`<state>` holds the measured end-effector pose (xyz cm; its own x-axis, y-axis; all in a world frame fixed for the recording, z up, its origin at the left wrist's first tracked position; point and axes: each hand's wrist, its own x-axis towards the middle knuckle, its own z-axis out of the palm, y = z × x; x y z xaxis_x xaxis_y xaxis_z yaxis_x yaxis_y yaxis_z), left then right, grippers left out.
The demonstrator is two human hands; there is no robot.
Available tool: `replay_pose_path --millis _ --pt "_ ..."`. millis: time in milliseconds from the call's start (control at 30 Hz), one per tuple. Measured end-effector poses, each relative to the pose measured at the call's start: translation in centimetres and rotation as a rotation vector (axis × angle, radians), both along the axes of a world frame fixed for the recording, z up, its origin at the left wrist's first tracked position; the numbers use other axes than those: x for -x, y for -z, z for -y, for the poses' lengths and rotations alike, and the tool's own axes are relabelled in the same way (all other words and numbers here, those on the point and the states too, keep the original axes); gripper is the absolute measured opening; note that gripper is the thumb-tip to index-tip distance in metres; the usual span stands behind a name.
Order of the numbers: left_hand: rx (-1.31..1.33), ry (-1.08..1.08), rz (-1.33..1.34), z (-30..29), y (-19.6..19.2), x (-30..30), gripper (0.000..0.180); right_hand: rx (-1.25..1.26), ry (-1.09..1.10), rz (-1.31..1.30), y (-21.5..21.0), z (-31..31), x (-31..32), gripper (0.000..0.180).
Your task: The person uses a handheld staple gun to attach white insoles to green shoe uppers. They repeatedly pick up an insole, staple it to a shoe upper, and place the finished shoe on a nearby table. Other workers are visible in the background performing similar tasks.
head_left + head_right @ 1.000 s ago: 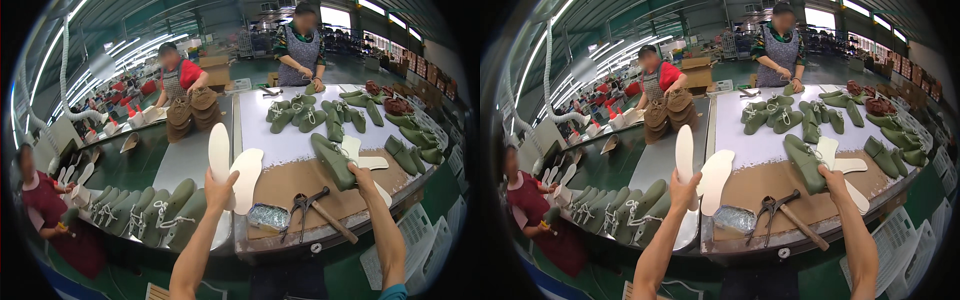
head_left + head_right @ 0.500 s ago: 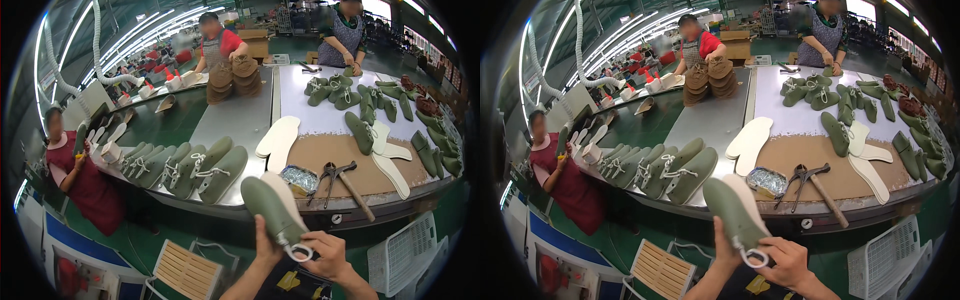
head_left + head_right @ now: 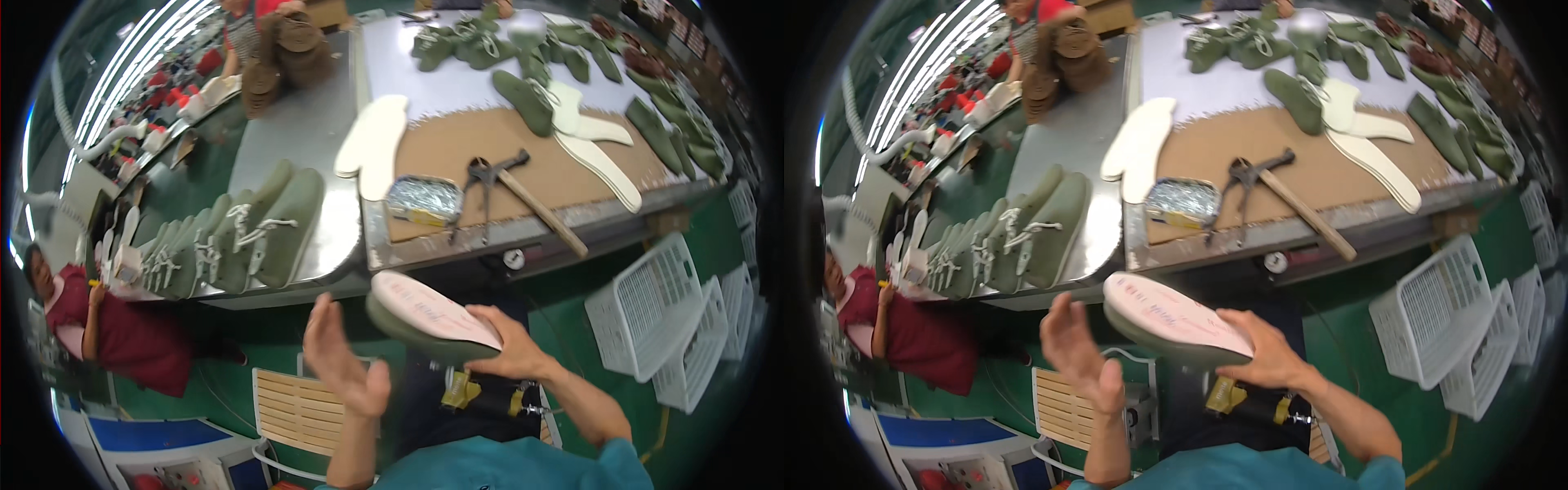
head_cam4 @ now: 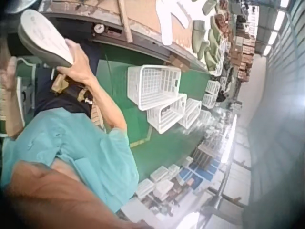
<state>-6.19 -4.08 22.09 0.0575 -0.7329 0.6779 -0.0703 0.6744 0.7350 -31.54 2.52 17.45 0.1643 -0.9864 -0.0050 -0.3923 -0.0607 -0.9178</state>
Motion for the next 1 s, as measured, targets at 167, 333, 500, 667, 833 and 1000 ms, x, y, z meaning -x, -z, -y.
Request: replay_pose_path --millis 167,333,500,667,833,1000 --pt "0.041 0.354 0.803 -1.7 0.2 6.1 0.101 0.488 -0.081 -0.695 4.6 1.7 2.8 0.08" --pt "-0.233 0.458 1.105 -1.0 18.4 10.3 0.099 0.25 0.082 -0.544 12.5 -0.5 4.1 0.056" --pt "-0.139 0.452 1.173 -0.7 17.8 11.7 0.09 -0.131 0.388 -0.314 12.3 -8.5 4.3 0.032" --pt "-0.076 0.452 1.183 -0.6 18.2 11.9 0.083 -0.106 0.172 -0.396 9.9 -13.4 -1.7 0.043" --pt "-0.021 0.44 1.202 -0.7 18.2 12.2 0.08 -0.196 -0.022 -0.547 11.9 -13.4 -4.6 0.06" --pt "-0.012 0.443 1.198 -0.8 18.5 12.5 0.08 -0.407 -0.044 -0.367 7.7 -13.0 -1.8 0.067"
